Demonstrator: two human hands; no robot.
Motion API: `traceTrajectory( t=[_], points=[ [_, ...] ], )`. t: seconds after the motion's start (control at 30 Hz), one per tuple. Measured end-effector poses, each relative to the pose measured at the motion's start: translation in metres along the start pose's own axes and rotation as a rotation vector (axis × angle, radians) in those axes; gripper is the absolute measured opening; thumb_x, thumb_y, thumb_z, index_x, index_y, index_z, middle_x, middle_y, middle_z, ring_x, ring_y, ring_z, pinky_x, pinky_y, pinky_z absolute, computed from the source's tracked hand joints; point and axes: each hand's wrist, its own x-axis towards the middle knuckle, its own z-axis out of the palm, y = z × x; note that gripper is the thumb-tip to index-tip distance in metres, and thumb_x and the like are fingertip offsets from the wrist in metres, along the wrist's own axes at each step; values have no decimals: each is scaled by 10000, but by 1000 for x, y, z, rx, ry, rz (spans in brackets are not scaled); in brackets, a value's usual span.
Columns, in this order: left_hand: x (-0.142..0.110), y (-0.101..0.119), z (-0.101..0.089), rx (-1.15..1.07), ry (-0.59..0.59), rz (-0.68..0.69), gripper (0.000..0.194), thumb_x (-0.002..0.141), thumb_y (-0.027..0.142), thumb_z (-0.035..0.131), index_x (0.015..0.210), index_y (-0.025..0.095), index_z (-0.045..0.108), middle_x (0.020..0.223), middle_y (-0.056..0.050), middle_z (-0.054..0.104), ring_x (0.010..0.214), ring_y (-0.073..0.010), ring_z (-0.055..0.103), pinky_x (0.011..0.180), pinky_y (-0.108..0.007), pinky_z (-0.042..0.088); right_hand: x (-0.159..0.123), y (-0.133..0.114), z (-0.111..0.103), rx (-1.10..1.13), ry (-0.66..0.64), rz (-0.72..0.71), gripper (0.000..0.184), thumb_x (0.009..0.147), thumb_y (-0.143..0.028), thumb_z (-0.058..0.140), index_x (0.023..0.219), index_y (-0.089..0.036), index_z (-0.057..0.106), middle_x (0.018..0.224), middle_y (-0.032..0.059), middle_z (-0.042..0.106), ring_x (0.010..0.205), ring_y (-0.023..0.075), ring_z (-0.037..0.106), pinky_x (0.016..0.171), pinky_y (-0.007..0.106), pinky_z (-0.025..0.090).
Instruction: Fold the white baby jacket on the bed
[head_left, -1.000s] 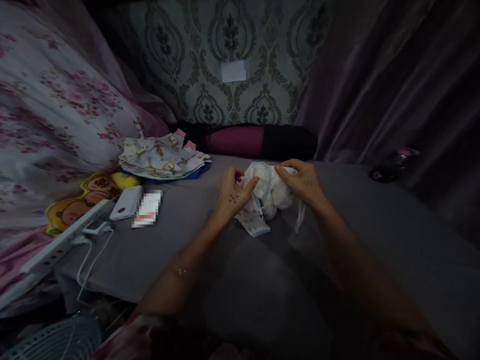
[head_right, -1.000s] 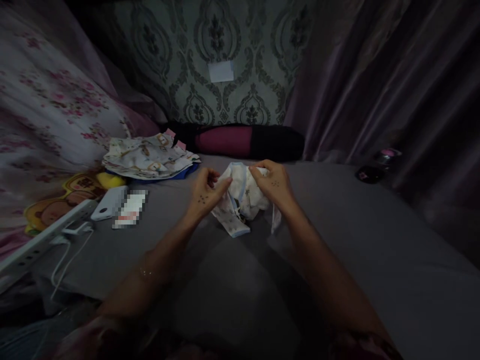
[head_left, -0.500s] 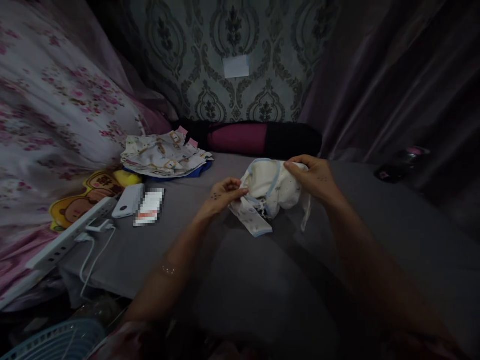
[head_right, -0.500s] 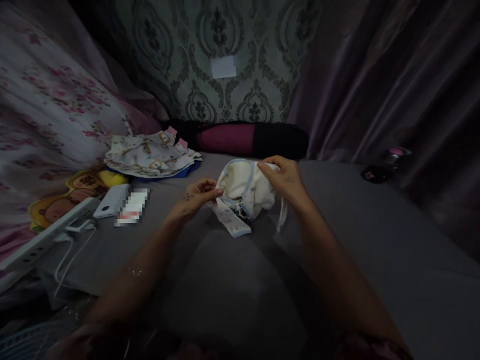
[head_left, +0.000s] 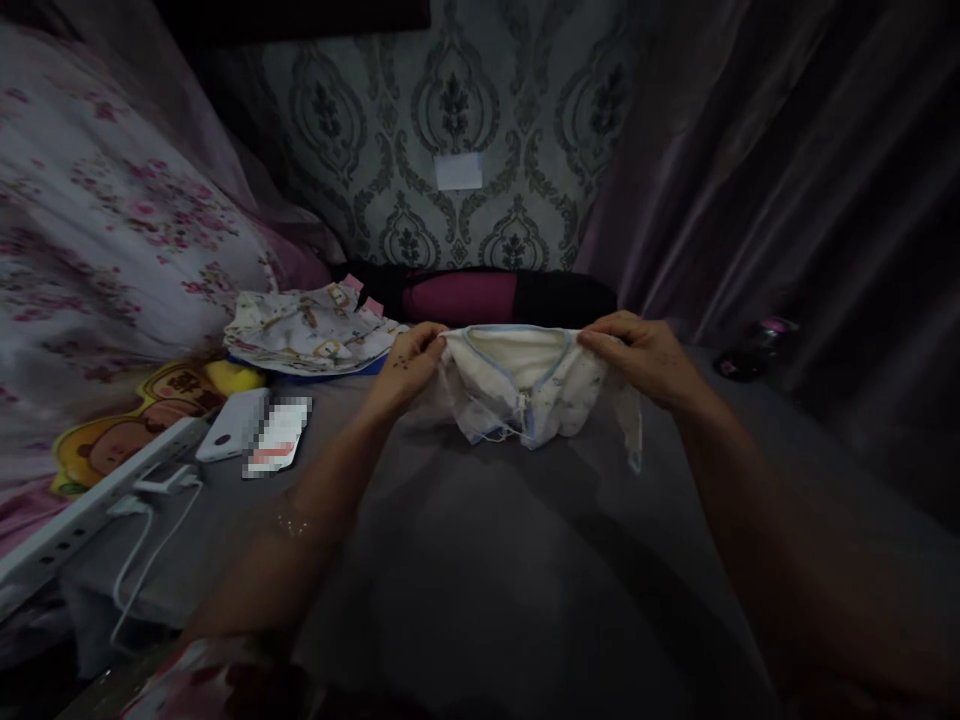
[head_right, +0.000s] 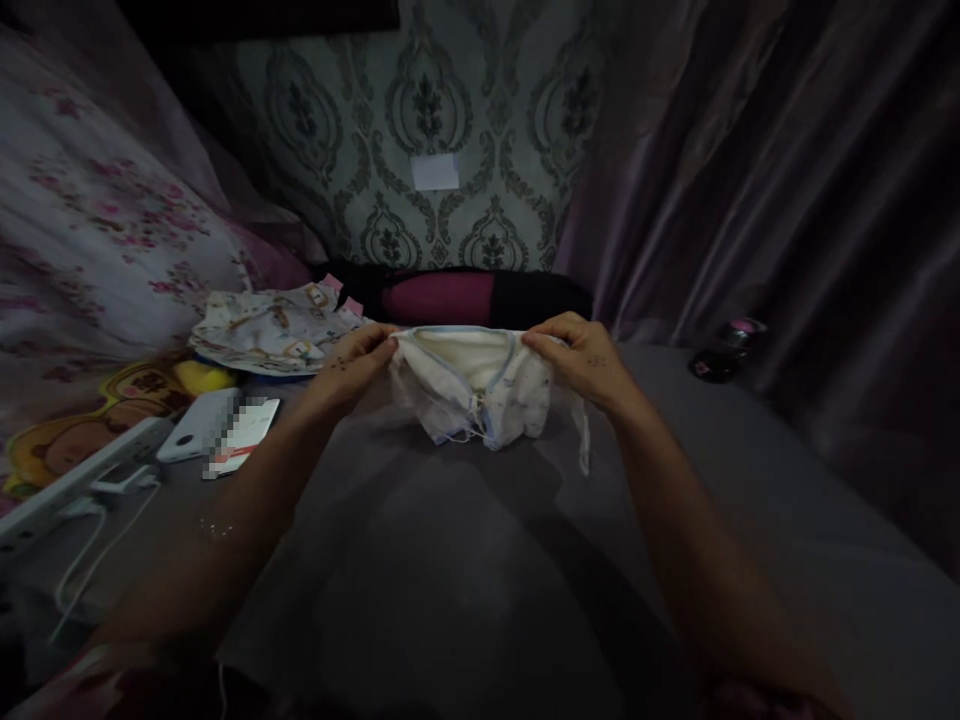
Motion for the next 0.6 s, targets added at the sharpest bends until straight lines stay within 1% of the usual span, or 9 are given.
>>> traceTrajectory(
  t=[0.1,0.17,0.27,0.37,0.43,0.5,0.57,0.6],
  points=[
    [5,7,5,112,31,102,161,774,326,651,845,186,687,772,-14,607,737,-152,526,636,-228,411,0,-1,-4,-53,67,-61,159,774,-397,687,763,-256,759,840,34,694,861,222,642,752,355,517],
    [7,15,5,192,24,171,176,740,344,704,828,192,701,803,-23,604,789,-169,533,676,-241,425,-1,0,-8,-52,71,-56,164,783,-411,679,783,-269,761,823,28,700,836,223,646,738,361,515],
    [11,35,3,255,29,272,166,704,344,751,791,208,713,814,-24,596,846,-181,539,734,-260,443,-3,-4,-17,-45,61,-44,181,770,-445,699,785,-276,761,811,29,714,803,224,655,703,356,509],
    [15,56,0,247,32,324,159,732,360,742,792,214,723,795,-24,601,831,-179,545,713,-261,447,-2,-11,-30,-25,44,-48,205,756,-471,715,777,-272,760,796,31,719,785,222,659,675,343,509],
    [19,66,-2,200,27,321,191,759,384,726,835,209,733,780,-22,616,785,-166,548,668,-252,438,2,-15,-38,13,54,-46,227,774,-485,696,806,-271,762,797,32,721,772,218,658,658,340,512],
    [26,69,-2,165,-25,258,225,776,399,711,846,187,735,735,-17,624,709,-146,538,612,-242,416,8,-14,-42,23,56,-43,241,785,-490,681,804,-264,761,787,34,716,766,216,656,651,340,517],
    [35,67,0,198,-109,175,224,741,377,740,775,156,728,672,-15,621,648,-131,521,567,-231,391,16,-8,-42,-19,33,-58,233,749,-482,718,730,-251,750,776,39,706,787,224,654,672,343,523],
    [39,65,2,226,-131,152,216,711,357,761,732,145,721,648,-15,619,636,-129,519,556,-226,385,20,-5,-41,-34,24,-71,229,725,-474,739,701,-247,744,796,41,705,814,229,654,694,346,528]
  ],
)
